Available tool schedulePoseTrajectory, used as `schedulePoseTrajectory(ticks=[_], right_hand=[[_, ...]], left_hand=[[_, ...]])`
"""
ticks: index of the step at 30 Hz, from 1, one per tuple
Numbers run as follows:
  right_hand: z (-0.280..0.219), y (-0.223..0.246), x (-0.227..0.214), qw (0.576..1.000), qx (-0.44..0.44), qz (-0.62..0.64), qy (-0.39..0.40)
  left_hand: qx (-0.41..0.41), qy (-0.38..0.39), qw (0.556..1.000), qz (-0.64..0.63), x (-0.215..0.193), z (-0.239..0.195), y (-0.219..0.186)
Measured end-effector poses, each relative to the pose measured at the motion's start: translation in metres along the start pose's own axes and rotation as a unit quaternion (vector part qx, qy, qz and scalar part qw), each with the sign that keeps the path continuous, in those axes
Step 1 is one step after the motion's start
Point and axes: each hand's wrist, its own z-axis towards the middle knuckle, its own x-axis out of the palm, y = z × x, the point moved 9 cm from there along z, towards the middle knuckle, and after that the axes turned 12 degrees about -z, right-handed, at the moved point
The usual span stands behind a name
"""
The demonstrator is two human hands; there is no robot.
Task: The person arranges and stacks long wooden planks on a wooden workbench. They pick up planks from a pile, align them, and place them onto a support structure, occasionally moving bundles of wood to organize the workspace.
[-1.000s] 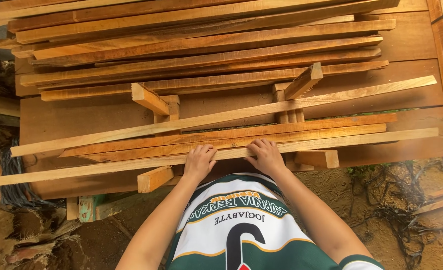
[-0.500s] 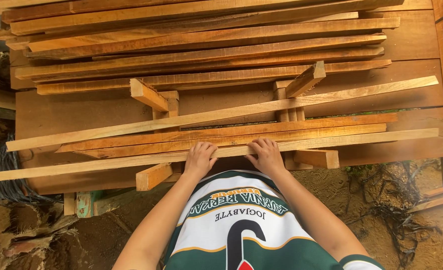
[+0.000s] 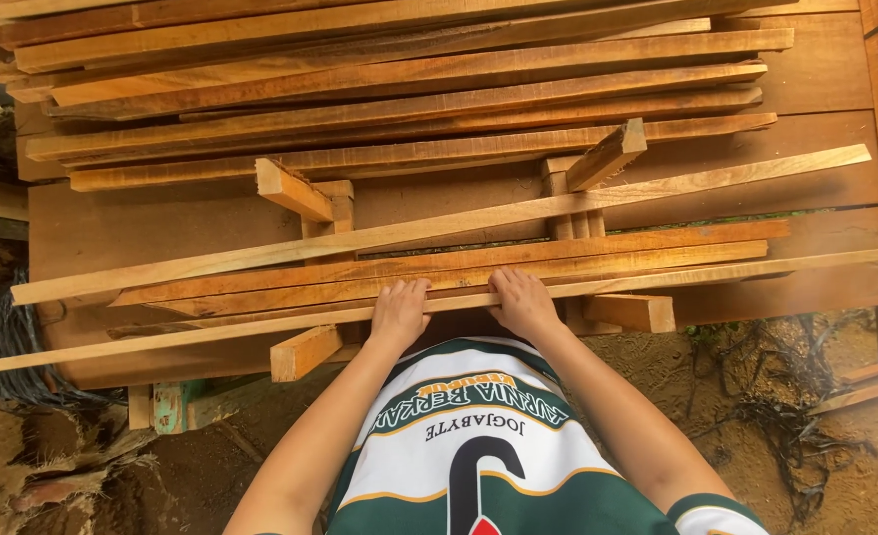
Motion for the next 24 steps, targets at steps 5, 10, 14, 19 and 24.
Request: schedulePoseTrajectory(ticks=[5, 10, 14, 19, 24], right_hand=[[-0.017, 0.006, -0.018, 0.996, -0.007, -0.018, -0.091], [-0.032, 0.017, -0.053, 0.991, -0.006, 0.019, -0.129], [-0.032, 0.016, -0.039, 0.983, 0.009, 0.024, -0.180], [-0.029, 0.014, -0.035, 0.985, 0.006, 0.032, -0.169], [-0.020, 0.012, -0.032, 0.993, -0.007, 0.050, -0.105]], left_hand=[[0.012, 0.007, 1.000, 0.002, -0.001, 0.004, -0.007], [0.022, 0.004, 0.999, -0.027, -0.026, -0.007, -0.024], [0.021, -0.023, 0.999, -0.025, -0.019, -0.012, -0.015], [0.013, -0.043, 0.999, -0.018, -0.014, -0.013, -0.012], [0.006, -0.009, 0.999, -0.039, -0.007, -0.007, -0.002]])
